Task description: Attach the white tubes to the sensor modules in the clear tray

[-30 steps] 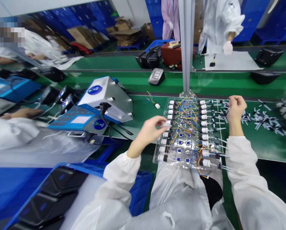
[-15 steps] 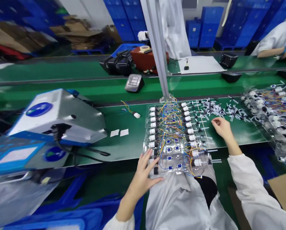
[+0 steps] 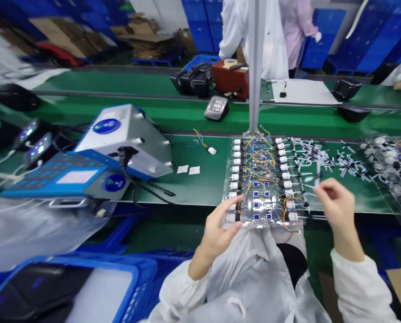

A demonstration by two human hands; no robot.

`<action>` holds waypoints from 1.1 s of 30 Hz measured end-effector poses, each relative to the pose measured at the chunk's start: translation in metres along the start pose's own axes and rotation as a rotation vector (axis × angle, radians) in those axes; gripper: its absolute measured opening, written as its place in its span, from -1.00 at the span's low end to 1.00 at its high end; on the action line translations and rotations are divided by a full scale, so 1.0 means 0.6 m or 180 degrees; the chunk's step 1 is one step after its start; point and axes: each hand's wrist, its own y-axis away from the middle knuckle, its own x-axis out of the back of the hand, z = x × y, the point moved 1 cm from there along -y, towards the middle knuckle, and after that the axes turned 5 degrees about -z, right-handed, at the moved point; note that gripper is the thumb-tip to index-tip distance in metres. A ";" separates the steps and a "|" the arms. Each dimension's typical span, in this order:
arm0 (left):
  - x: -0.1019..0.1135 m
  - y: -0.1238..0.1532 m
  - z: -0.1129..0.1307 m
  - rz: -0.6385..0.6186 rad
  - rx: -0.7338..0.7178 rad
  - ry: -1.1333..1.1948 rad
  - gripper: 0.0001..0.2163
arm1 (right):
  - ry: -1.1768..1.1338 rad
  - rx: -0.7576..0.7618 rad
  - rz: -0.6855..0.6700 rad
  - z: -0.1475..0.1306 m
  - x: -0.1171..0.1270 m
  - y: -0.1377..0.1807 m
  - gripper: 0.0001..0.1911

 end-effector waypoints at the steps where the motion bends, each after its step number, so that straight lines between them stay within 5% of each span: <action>1: -0.011 -0.003 0.012 -0.0033 0.0054 0.0353 -0.44 | -0.0172 0.0234 -0.0395 -0.033 -0.029 0.030 -0.84; 4: -0.042 -0.015 0.038 -0.0026 0.0231 0.1017 -0.49 | -0.0494 0.0633 -0.1164 -0.104 -0.133 0.104 -0.92; 8: -0.044 -0.014 0.047 0.0449 0.0540 0.1059 -0.88 | -0.0750 0.0680 -0.1210 -0.133 -0.233 0.137 -0.86; 10: -0.027 -0.001 0.039 0.0806 0.0622 0.1299 -0.89 | -0.0821 0.0870 -0.1457 -0.132 -0.258 0.130 -0.87; 14: 0.023 0.030 0.006 0.1337 0.0753 0.1760 -0.77 | -0.0149 0.1398 -0.2156 -0.120 -0.288 0.102 -0.89; 20: 0.061 0.063 -0.038 0.1163 0.1167 0.0931 -0.77 | 0.1522 0.2186 -0.2758 -0.100 -0.337 0.085 -0.85; 33: 0.054 0.054 -0.061 0.0581 0.0892 -0.0141 -0.85 | 0.1663 0.2491 -0.2661 -0.092 -0.325 0.081 -0.89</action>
